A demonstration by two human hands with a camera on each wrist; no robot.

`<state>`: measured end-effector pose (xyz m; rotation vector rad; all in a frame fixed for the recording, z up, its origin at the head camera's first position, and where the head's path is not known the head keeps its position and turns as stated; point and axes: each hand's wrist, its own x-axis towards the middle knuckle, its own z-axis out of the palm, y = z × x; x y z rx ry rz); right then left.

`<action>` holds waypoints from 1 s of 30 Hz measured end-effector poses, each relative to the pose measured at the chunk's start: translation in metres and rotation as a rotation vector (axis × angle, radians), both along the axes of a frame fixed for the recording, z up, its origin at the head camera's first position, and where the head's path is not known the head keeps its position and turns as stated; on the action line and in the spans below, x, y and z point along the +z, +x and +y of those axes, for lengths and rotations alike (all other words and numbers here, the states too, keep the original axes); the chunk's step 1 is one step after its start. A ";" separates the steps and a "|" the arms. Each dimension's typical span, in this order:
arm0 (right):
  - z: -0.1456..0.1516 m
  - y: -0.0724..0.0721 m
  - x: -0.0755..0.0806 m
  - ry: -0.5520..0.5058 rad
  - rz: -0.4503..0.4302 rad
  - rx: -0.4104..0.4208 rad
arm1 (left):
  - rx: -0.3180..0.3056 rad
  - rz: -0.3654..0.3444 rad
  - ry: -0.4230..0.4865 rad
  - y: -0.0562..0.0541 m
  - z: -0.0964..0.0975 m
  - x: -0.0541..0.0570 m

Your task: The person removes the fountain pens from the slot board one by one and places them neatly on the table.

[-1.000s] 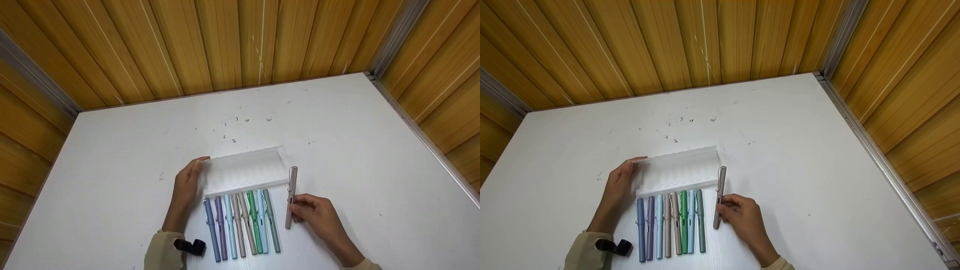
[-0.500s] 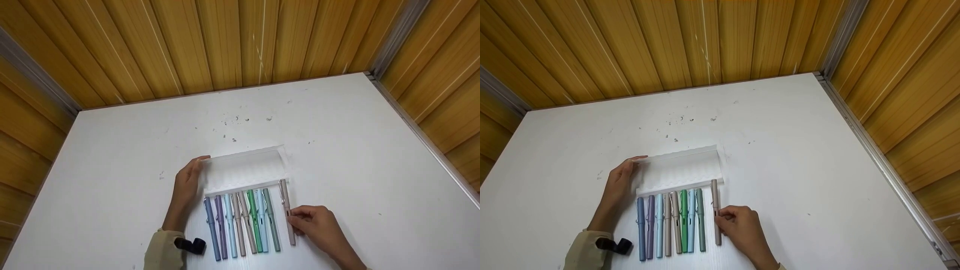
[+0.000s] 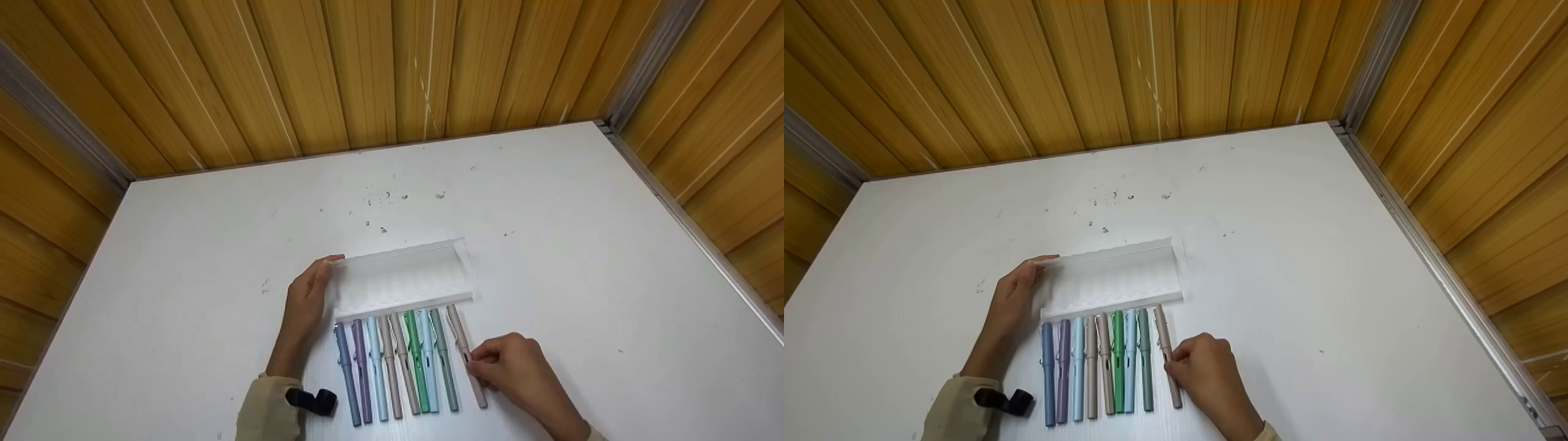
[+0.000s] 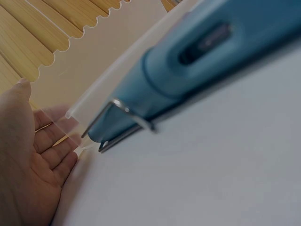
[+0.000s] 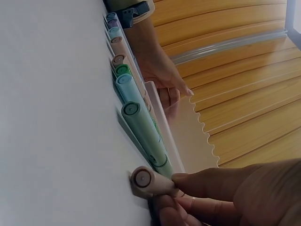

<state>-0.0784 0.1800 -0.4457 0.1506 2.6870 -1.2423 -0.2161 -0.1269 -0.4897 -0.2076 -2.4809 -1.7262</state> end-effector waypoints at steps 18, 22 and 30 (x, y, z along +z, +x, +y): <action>-0.008 -0.004 0.000 0.132 0.059 -0.060 | -0.004 0.011 0.001 0.000 0.001 -0.001; -0.007 -0.005 -0.001 0.133 0.052 -0.052 | 0.002 -0.007 -0.002 0.001 -0.001 -0.001; -0.006 -0.008 0.000 0.116 0.008 -0.087 | -0.001 -0.004 0.036 0.001 0.000 -0.001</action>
